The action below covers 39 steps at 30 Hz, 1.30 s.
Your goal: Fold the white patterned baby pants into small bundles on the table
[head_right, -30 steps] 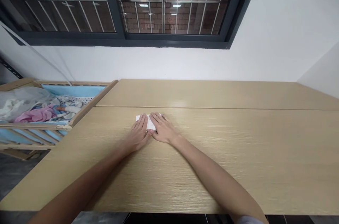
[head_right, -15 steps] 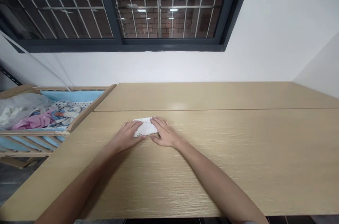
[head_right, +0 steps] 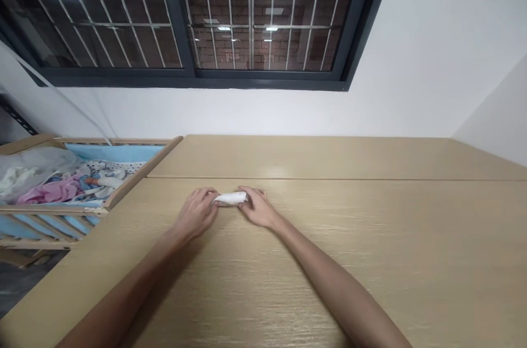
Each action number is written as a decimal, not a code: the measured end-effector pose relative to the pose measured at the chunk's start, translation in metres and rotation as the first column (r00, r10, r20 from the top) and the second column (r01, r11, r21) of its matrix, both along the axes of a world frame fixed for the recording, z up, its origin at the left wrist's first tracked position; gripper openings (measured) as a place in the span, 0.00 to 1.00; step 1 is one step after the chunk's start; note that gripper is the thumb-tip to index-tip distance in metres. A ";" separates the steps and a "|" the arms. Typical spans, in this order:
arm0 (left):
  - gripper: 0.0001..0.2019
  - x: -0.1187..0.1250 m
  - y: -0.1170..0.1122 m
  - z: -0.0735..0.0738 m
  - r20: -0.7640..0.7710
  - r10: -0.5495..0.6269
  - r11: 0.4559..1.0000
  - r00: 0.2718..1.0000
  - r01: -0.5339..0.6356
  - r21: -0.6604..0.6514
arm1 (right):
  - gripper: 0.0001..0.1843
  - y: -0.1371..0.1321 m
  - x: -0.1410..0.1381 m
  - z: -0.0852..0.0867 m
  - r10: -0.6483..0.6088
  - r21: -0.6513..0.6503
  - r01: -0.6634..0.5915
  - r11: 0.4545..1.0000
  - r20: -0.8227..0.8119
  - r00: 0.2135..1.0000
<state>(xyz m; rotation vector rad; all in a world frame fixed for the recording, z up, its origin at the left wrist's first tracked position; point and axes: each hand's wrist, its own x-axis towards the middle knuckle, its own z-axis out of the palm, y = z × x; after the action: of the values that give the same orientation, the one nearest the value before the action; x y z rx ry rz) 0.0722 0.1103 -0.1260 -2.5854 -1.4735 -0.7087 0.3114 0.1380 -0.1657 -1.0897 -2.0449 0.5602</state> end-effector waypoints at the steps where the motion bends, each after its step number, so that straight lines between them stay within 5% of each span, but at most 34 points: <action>1: 0.15 0.001 -0.003 0.005 0.065 0.026 1.000 0.998 -0.026 0.001 | 0.27 0.001 0.000 0.008 0.003 -0.046 -0.006 0.999 -0.072 0.997; 3: 0.14 0.005 -0.009 0.014 0.296 0.077 0.994 0.952 -0.052 -0.091 | 0.27 0.006 0.000 0.026 0.021 -0.130 -0.052 0.990 -0.233 0.972; 7: 0.23 0.013 -0.015 0.019 0.670 0.253 0.886 0.698 0.112 -0.451 | 0.28 0.023 0.000 0.054 -0.001 -0.253 -0.104 0.962 -0.384 0.923; 10: 0.23 0.020 -0.014 0.010 0.527 0.375 0.851 0.763 -0.058 -0.522 | 0.26 0.042 -0.002 0.053 -0.047 -0.365 -0.077 0.928 -0.319 0.947; 14: 0.17 0.027 -0.009 -0.004 0.260 0.421 0.831 0.869 -0.255 -0.495 | 0.22 0.065 -0.009 0.028 -0.076 -0.430 -0.017 0.903 -0.199 0.977; 17: 0.14 0.029 -0.008 -0.008 0.139 0.422 0.826 0.896 -0.318 -0.465 | 0.19 0.073 -0.013 0.013 -0.059 -0.380 0.005 0.925 -0.131 0.990; 20: 0.14 0.030 -0.015 -0.005 0.044 0.417 0.843 0.908 -0.368 -0.393 | 0.18 0.067 -0.015 0.015 0.009 -0.196 -0.007 0.981 0.011 1.000; 24: 0.19 0.040 -0.040 0.000 -0.061 0.244 0.958 0.968 -0.251 -0.142 | 0.23 0.036 -0.014 0.036 0.195 0.067 -0.214 0.974 0.217 0.956; 27: 0.23 0.053 -0.061 -0.006 -0.101 0.091 0.996 0.991 -0.090 0.015 | 0.27 0.008 -0.014 0.047 0.401 0.027 -0.427 0.904 0.297 0.866; 33: 0.27 0.072 -0.083 -0.023 -0.259 -0.006 0.996 0.966 -0.017 -0.086 | 0.31 -0.014 -0.014 0.041 0.623 -0.126 -0.628 0.768 0.371 0.688; 39: 0.31 0.072 -0.080 -0.023 -0.324 0.004 0.992 0.946 -0.045 -0.120 | 0.31 0.004 -0.009 0.027 0.598 -0.121 -0.611 0.782 0.418 0.684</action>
<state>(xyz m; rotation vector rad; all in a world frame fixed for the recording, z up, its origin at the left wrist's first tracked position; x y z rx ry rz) 0.1444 0.0304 -0.1487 -2.6064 -1.4809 -0.1773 0.3025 0.1423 -0.1387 -0.5048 -2.8344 0.6411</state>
